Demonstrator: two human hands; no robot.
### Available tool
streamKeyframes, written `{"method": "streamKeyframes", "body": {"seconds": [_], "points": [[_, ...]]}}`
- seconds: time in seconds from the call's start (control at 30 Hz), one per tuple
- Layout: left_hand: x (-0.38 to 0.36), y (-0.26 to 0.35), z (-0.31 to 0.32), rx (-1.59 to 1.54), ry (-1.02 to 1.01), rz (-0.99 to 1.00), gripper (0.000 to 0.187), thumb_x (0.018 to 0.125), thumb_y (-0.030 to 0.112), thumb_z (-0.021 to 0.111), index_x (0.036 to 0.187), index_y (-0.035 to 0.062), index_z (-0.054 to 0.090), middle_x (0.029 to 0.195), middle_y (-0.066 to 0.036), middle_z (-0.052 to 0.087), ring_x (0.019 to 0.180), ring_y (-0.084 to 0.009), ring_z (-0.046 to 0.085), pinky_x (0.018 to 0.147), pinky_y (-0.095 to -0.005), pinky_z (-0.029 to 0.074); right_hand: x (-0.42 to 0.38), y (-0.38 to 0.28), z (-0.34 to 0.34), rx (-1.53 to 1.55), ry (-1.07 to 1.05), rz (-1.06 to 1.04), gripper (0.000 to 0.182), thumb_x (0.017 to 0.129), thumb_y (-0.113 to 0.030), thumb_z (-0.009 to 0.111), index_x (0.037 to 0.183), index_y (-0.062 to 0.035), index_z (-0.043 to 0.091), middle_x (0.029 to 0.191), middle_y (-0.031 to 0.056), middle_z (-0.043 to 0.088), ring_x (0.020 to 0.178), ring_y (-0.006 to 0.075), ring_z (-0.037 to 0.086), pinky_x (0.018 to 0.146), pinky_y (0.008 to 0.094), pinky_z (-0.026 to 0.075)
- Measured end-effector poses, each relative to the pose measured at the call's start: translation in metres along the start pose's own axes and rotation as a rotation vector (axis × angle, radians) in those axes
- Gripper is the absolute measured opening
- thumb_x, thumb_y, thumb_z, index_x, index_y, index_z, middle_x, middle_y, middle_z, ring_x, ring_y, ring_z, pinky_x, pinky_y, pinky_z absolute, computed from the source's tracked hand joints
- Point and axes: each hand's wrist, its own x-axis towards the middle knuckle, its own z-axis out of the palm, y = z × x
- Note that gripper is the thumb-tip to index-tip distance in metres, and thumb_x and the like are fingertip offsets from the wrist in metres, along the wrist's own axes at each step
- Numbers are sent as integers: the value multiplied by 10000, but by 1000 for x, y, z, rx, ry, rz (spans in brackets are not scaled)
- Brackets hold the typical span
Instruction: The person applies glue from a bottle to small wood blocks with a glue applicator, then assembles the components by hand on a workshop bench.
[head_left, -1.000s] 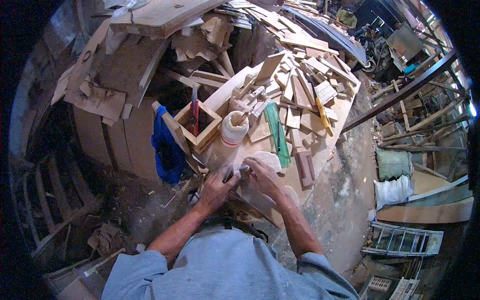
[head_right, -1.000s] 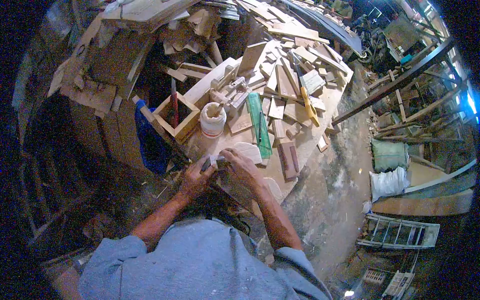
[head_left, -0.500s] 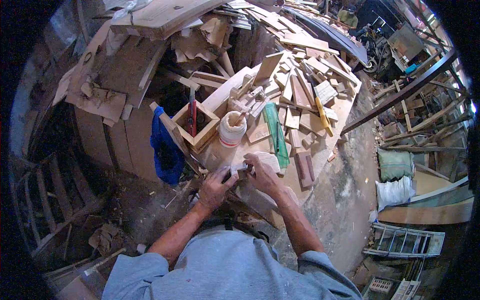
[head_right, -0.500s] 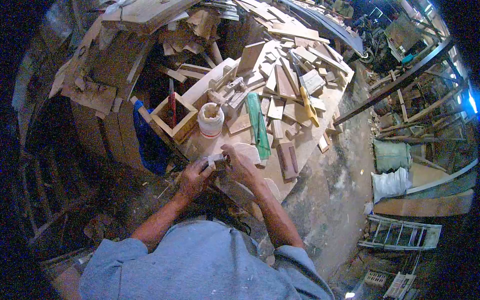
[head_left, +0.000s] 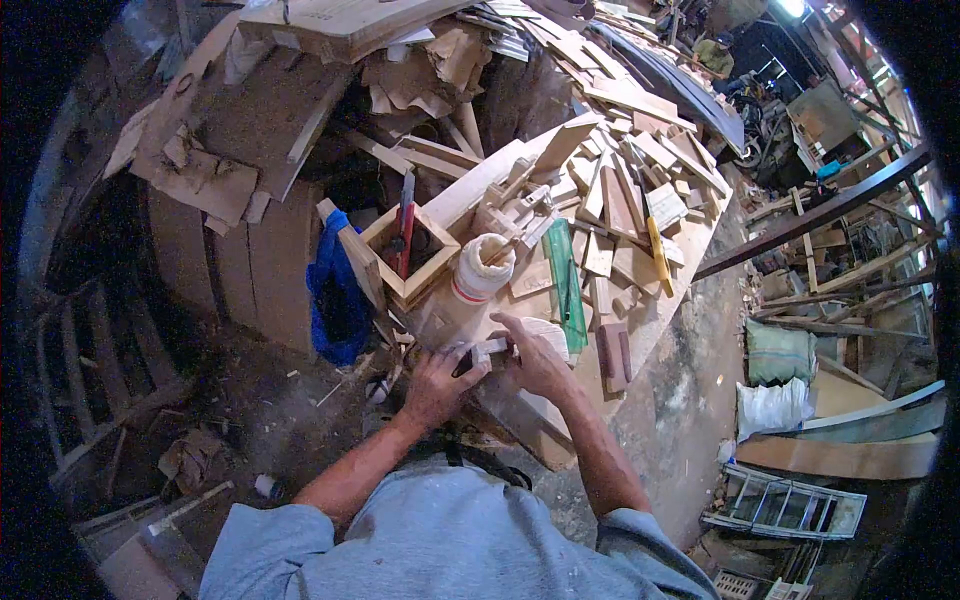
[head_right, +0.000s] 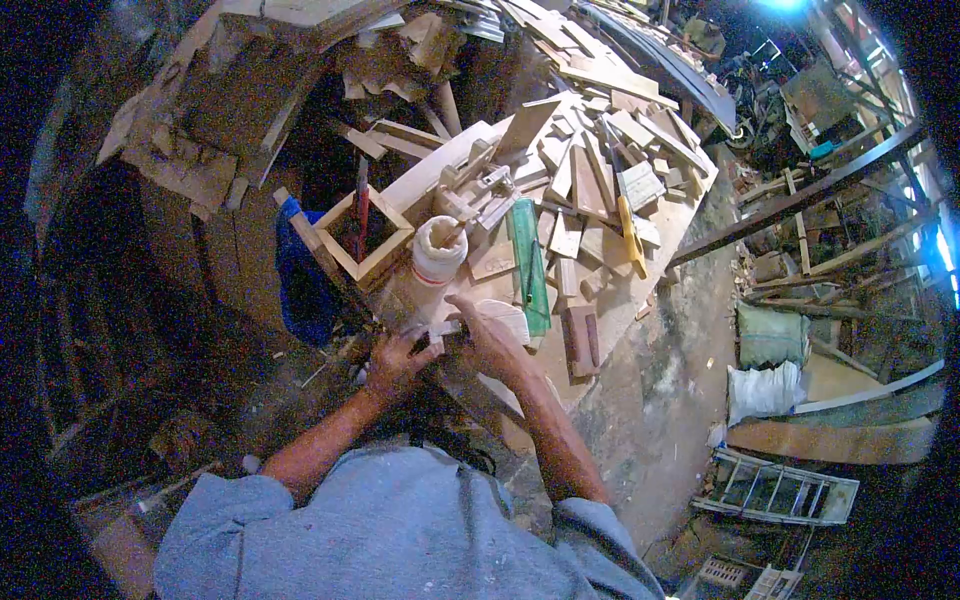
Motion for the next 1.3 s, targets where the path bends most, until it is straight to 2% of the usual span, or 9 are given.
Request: {"method": "streamKeyframes", "body": {"seconds": [0.23, 0.33, 0.43, 0.6, 0.7, 0.83, 1.0, 1.13, 1.3], "points": [[2, -1, -2, 11, -16, 1, 504, 843, 128, 657, 1304, 328, 620, 1234, -194, 639, 1144, -388, 632, 898, -523, 489, 5, -1, -4, 41, -60, 82, 806, 835, 84, 657, 1536, -141, 328, 1194, 192, 718, 1006, 391, 705, 795, 450, 560], [2, -2, 1, 5, -5, 6, 507, 844, 134, 653, 1310, 330, 618, 1229, -196, 640, 1140, -395, 631, 912, -528, 487, 5, 0, -3, 21, -38, 37, 796, 842, 74, 658, 1535, -143, 333, 1197, 190, 718, 1010, 384, 709, 803, 439, 564], [1, -1, -2, -13, -30, -14, 509, 846, 137, 654, 1315, 330, 616, 1229, -200, 639, 1145, -401, 627, 924, -533, 485, 5, -7, -7, 37, -79, 107, 789, 845, 74, 654, 1534, -139, 335, 1193, 197, 718, 1040, 388, 705, 849, 451, 560], [2, 1, -7, -13, -34, 0, 525, 837, 128, 663, 1320, 328, 615, 1249, -205, 629, 1161, -407, 618, 933, -536, 481, 7, 0, -4, 15, -77, 76, 793, 830, 92, 642, 1531, -120, 338, 1206, 205, 710, 1072, 400, 694, 896, 474, 546], [4, 5, -7, -38, 27, -19, 541, 817, 117, 679, 1318, 313, 618, 1274, -192, 618, 1178, -406, 607, 943, -539, 479, 6, -2, -5, 5, -82, 81, 783, 832, 95, 632, 1528, -114, 341, 1212, 206, 707, 1094, 403, 685, 905, 478, 544], [0, 1, 1, -97, 0, -51, 613, 740, 114, 745, 1312, 293, 620, 1297, -174, 609, 1185, -400, 601, 948, -535, 481, 6, -3, -6, -30, -88, 93, 762, 846, 94, 621, 1525, -121, 349, 1213, 200, 708, 1109, 403, 679, 909, 476, 543], [-2, 0, 4, -92, 17, -55, 657, 676, 110, 790, 1290, 281, 628, 1307, -166, 609, 1169, -388, 606, 926, -525, 486, 5, -4, -5, -1, -74, 115, 761, 848, 93, 619, 1525, -148, 366, 1221, 193, 707, 1099, 393, 685, 894, 473, 550], [-1, 0, 1, -126, 27, -43, 625, 694, 105, 784, 1276, 276, 632, 1306, -172, 609, 1162, -383, 612, 897, -519, 481, 5, 8, 0, -51, -45, 61, 761, 851, 83, 627, 1525, -160, 372, 1213, 195, 709, 1057, 378, 697, 851, 450, 565], [0, -3, 5, -93, 64, -14, 631, 719, 91, 770, 1302, 271, 609, 1298, -177, 614, 1121, -384, 628, 884, -522, 471, 4, 4, -1, -6, -47, 98, 787, 835, 73, 650, 1527, -180, 374, 1168, 206, 717, 1006, 368, 702, 832, 438, 557]]}}
